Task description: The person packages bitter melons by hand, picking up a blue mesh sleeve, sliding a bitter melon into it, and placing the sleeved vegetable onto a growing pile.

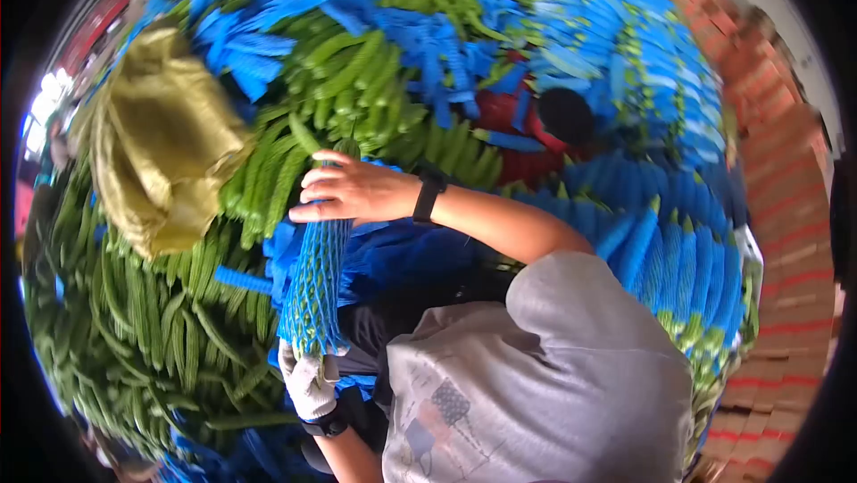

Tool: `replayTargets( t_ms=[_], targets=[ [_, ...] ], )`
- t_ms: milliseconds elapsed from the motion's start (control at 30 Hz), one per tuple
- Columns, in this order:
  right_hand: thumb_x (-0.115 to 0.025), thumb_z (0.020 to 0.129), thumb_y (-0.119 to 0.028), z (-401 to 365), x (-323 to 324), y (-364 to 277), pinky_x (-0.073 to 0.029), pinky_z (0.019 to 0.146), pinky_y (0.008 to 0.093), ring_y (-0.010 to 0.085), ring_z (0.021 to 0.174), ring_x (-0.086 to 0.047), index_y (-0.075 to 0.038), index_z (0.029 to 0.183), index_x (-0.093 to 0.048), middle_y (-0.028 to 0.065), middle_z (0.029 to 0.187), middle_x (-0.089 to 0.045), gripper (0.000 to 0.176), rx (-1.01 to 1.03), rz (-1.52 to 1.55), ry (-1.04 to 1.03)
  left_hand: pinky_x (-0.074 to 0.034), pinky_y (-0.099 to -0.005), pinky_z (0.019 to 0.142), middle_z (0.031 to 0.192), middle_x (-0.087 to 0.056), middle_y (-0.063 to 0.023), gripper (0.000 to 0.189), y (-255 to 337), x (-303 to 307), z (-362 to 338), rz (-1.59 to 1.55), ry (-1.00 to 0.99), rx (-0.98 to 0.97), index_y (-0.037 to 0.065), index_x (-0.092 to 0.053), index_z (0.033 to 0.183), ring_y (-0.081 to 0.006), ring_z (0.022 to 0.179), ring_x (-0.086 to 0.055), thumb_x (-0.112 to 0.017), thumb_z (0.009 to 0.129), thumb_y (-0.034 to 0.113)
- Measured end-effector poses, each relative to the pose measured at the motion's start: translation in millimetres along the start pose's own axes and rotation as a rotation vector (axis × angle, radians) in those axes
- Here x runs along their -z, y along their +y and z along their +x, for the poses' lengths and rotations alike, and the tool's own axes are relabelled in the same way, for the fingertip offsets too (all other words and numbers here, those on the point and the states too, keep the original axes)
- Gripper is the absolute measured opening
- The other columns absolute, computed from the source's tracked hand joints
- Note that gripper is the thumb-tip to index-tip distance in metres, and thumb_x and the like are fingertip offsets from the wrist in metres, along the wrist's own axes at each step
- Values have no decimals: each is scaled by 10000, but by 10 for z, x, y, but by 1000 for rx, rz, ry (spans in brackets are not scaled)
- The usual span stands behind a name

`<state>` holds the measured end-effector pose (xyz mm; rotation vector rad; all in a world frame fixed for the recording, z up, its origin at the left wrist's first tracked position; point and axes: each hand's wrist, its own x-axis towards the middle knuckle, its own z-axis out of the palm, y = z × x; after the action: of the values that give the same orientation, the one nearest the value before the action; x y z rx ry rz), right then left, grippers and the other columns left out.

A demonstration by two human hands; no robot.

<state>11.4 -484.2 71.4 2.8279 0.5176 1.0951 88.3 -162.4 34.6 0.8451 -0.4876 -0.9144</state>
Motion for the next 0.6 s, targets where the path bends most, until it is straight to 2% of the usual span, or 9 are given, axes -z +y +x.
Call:
replayTargets(
  t_ms=[33,100,133,167,267,367,433,533,600],
  targets=[
    [-858,586,-234,-237,286,-1,-381,1022,454,213,1018,-554,-174,1291,-507,19,1023,-555,790,-96,23,-51,-570,-390,687,1092,-642,-142,510,-58,-115,108,-58,-35,52,-11,-491,1275,-256,852,-657,-648,890,285],
    [-860,583,-229,-500,582,-41,-404,964,435,216,992,-549,-166,1248,-520,22,1015,-554,750,-254,37,-136,-567,-391,666,1069,-650,-154,574,-91,-336,218,-173,-28,108,-13,-488,1284,-267,805,-661,-593,922,420],
    [-868,567,-236,-644,760,-72,-414,908,429,211,978,-547,-162,1224,-526,26,1020,-552,744,-345,1,-124,-549,-343,608,1026,-665,-173,690,-162,-230,353,-71,-172,100,-10,-476,1311,-271,709,-651,-476,938,570],
    [-855,589,-268,-787,951,-93,-415,862,418,215,969,-551,-162,1186,-552,19,1004,-559,678,-426,-102,-83,-504,-279,537,984,-676,-177,704,-130,-338,498,-136,-260,154,-9,-482,1316,-247,630,-632,-433,951,591],
    [-795,651,-290,-1416,1615,-124,-416,815,437,265,992,-576,-162,1129,-600,32,1027,-619,531,-785,-412,-62,-462,-232,509,996,-682,-123,623,-459,-437,904,2,36,114,27,-520,1289,-181,700,-635,-412,978,556],
    [-808,659,-344,-2255,2371,-316,-490,830,449,302,988,-638,-105,1150,-610,106,1055,-671,581,-1094,-751,-24,-497,-226,605,1042,-660,-106,543,-1116,-214,1229,-153,53,249,35,-539,1252,-184,830,-619,-478,976,500],
    [-789,704,-386,-2837,2834,-623,-498,885,435,308,1029,-640,-92,1204,-598,129,1128,-666,610,-1384,-1012,-36,-518,-280,650,1030,-641,-135,465,-1436,-16,1303,-169,158,406,40,-561,1177,-239,844,-624,-515,972,455],
    [-766,729,-395,-3582,3610,-1288,-503,889,472,329,1084,-618,-102,1274,-526,146,1189,-636,664,-1849,-1132,-41,-537,-283,680,1079,-617,-150,433,-1434,93,1317,-174,153,387,13,-523,1180,-260,881,-619,-544,969,390],
    [-759,746,-392,-3883,4039,-1821,-498,884,513,350,1119,-600,-185,1330,-472,157,1232,-611,683,-2132,-1264,-59,-545,-290,685,1066,-618,-160,427,-1459,144,1325,-181,171,386,-1,-518,1168,-263,877,-620,-544,969,376]
  ],
)
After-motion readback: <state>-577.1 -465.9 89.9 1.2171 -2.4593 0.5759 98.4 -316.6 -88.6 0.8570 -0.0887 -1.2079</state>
